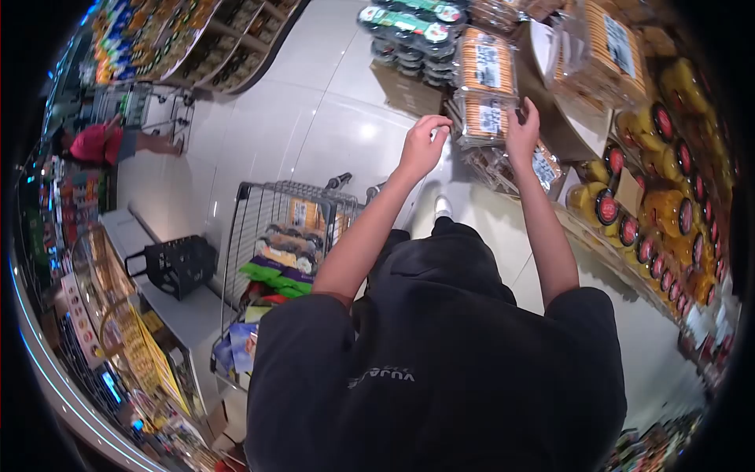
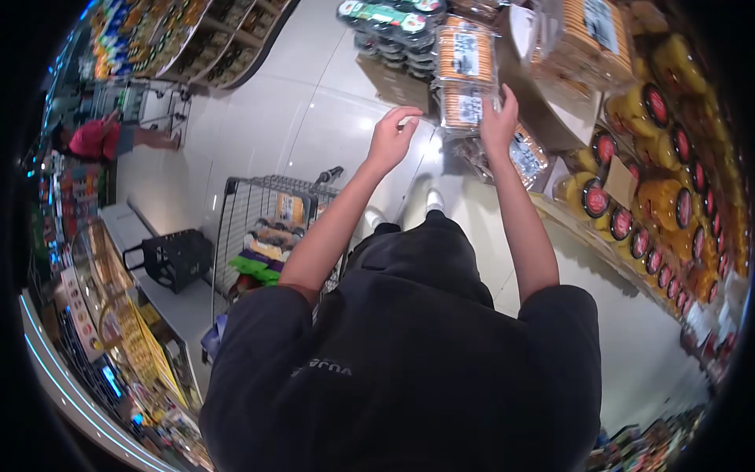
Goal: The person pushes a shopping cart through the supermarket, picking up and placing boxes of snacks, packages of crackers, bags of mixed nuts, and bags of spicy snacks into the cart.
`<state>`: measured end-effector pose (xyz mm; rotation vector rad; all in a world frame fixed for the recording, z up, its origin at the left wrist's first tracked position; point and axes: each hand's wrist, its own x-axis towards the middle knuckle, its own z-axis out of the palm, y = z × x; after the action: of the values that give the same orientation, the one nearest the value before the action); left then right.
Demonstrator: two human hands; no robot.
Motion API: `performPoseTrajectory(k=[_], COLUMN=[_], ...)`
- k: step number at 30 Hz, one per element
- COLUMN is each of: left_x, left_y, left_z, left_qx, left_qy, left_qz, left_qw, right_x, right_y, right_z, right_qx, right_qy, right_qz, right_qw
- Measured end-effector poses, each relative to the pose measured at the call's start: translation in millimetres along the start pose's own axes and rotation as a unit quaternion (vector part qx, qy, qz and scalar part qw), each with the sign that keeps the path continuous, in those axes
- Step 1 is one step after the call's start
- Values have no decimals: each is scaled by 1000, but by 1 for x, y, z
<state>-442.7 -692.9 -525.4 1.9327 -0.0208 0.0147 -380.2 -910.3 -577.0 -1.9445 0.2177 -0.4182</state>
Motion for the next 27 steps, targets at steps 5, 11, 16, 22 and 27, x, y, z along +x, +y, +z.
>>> performPoseTrajectory(k=[5, 11, 16, 22, 27], left_x=[-141, -263, -298, -334, -316], left_y=[-50, -151, -194, -297, -288], left_z=[-94, -207, -238, -261, -276], left_qx=[-109, 38, 345, 229, 174], left_qy=[237, 420, 256, 354, 349], left_qz=[-133, -264, -516, -619, -663], left_qw=[956, 867, 741, 663, 639], right_x=[-153, -208, -205, -265, -295], right_y=[-9, 0, -23, -35, -37], right_z=[-33, -19, 5, -1, 1], right_qx=[111, 59, 7, -47, -58], right_qy=[-219, -372, -381, -395, -407], right_qz=[123, 224, 184, 239, 245], right_qw=[962, 899, 906, 886, 878])
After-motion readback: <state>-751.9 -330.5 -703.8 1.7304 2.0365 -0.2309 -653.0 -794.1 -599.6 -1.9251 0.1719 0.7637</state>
